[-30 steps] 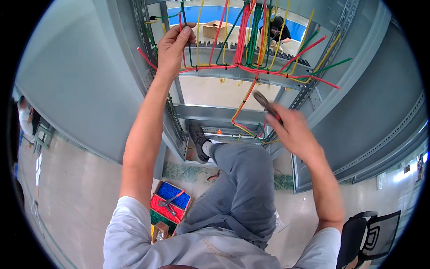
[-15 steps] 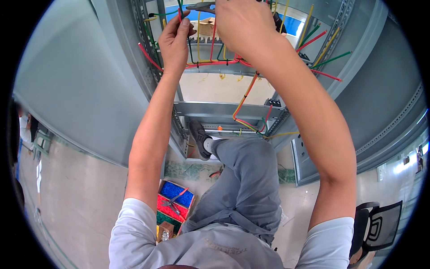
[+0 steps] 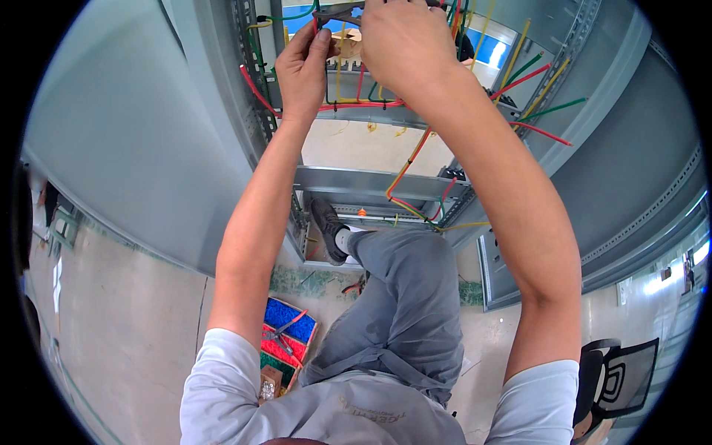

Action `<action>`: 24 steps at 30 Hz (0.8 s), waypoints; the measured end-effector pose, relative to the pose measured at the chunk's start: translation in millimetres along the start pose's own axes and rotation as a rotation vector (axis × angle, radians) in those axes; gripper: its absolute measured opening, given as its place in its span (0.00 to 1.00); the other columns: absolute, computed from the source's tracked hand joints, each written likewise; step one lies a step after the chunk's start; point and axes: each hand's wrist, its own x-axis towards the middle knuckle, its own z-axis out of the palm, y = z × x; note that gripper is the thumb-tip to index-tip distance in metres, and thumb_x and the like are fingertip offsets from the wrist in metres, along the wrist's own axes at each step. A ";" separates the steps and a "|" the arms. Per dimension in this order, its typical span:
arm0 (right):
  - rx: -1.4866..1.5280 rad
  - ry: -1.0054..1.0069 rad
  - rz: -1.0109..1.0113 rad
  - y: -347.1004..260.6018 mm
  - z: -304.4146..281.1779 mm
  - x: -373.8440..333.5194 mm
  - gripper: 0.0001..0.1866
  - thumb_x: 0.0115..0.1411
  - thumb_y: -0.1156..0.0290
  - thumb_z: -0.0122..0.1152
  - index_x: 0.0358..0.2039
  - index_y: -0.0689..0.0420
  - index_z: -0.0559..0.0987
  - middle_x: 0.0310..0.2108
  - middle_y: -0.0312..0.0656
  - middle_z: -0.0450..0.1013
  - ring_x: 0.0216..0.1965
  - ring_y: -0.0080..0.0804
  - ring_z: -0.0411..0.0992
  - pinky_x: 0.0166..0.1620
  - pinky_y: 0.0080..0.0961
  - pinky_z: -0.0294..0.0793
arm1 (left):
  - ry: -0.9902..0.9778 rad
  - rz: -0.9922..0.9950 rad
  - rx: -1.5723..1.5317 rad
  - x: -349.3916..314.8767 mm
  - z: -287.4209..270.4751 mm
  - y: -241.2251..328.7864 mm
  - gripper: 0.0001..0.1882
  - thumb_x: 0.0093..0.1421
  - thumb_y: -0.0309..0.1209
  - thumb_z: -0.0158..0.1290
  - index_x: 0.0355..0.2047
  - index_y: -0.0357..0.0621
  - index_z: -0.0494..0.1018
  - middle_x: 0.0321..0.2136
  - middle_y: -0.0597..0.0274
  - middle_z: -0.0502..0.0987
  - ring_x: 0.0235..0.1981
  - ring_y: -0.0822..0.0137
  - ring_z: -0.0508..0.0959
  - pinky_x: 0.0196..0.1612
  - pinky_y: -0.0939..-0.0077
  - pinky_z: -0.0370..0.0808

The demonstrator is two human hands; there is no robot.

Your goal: The person sits on a stool in front of an open electrical cabinet and uses pliers to strip and cut colored wires. They then insert the wires into terminal blocks and tighten the connections. The person repeats this process for multiple wires of different colors.

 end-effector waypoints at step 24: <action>0.067 0.001 -0.016 7.5 1.6 -0.8 0.21 0.63 0.66 0.59 0.49 0.72 0.74 0.44 0.59 0.76 0.48 0.54 0.76 0.51 0.43 0.77 | -0.025 -0.019 -0.005 0.9 -1.7 0.6 0.17 0.71 0.32 0.56 0.56 0.37 0.78 0.38 0.64 0.81 0.37 0.76 0.80 0.44 0.76 0.81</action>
